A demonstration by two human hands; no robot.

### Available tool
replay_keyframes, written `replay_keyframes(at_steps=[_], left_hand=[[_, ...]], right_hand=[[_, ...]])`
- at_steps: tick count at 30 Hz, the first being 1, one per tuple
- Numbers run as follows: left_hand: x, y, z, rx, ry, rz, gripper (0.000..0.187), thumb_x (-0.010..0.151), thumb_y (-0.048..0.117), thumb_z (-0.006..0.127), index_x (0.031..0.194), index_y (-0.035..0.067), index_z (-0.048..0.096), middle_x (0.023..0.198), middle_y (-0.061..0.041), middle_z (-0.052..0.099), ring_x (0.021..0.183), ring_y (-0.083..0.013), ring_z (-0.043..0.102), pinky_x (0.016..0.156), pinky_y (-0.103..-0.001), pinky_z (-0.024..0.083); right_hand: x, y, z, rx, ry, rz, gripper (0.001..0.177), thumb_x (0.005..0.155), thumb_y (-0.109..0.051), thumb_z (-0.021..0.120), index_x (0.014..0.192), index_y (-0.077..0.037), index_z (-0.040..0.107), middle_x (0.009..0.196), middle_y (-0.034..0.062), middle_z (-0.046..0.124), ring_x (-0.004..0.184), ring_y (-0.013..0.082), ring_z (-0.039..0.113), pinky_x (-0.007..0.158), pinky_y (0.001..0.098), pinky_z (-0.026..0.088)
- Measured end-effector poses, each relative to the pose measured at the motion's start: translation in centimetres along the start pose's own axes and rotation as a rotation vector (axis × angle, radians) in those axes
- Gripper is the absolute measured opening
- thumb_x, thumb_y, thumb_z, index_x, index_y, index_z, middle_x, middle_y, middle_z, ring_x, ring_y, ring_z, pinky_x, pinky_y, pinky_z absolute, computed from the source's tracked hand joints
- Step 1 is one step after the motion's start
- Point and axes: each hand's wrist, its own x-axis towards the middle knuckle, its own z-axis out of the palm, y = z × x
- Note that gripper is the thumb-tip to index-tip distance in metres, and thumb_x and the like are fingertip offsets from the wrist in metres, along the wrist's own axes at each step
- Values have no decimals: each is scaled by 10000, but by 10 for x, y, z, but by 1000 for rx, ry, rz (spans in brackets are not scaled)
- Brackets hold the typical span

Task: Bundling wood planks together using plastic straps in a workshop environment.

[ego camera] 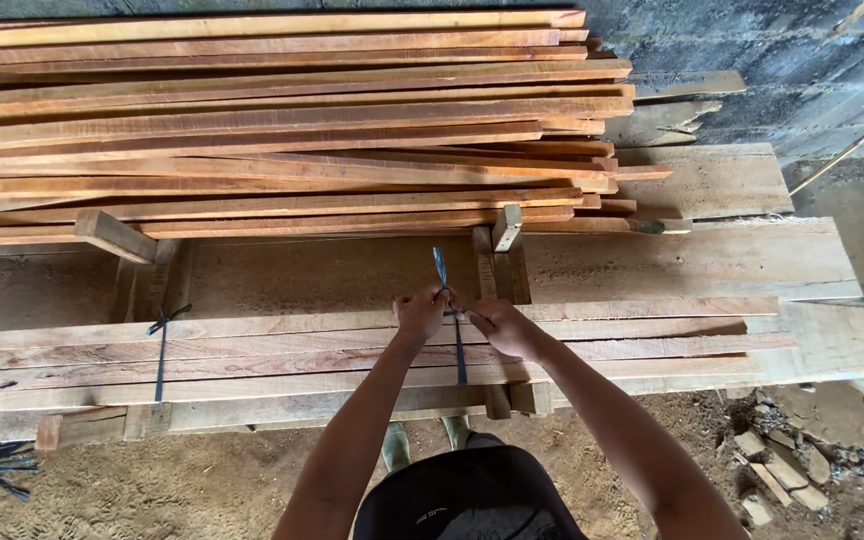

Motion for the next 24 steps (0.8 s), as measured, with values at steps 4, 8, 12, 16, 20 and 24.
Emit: replay_keyframes(at_steps=[4,8,12,16,20,24], left_hand=[[-7,-5,3,4,-43,43,463,1074,551,339,1158,226,658,1166,-85,742,1215,-323,650,1173,-515,187],[-6,-7,3,111,-52,74,462,1041,569,356,1255,298,663,1229,-36,732,1298,-302,583,1166,-538,202],[-12,-1,0,61,-29,103,392,1045,539,417,1240,317,674,1119,-12,745,1304,-265,530,1163,-551,197],[-18,-2,0,100,24,165,357,1052,507,419,1191,303,677,995,56,759,1212,-223,547,1131,-527,240],[-11,-10,9,235,100,229,301,1028,496,495,1196,256,562,1085,-34,713,1231,-228,562,1109,-516,308],[1,-29,19,219,158,338,370,1035,519,520,1258,229,464,1092,-47,627,1191,-242,594,1087,-517,340]], right_hand=[[-11,-1,-3,129,28,102,344,1091,-149,442,1075,30,736,909,239,714,877,413,704,873,514,543],[-10,-4,-9,181,115,60,309,1076,-150,464,853,-48,650,741,54,559,763,186,548,736,366,464],[-11,-30,-21,292,122,53,359,1082,-140,440,747,-96,564,680,-1,460,683,142,491,708,289,441],[-1,-25,-21,247,111,42,378,1094,-172,448,746,-93,572,650,8,492,663,158,503,691,310,440],[9,-38,-19,130,122,76,375,1091,-188,453,790,-65,638,637,53,558,652,207,559,695,357,470],[33,-44,-19,8,111,15,344,1067,-180,478,825,-21,664,700,204,671,712,312,657,721,450,508]])
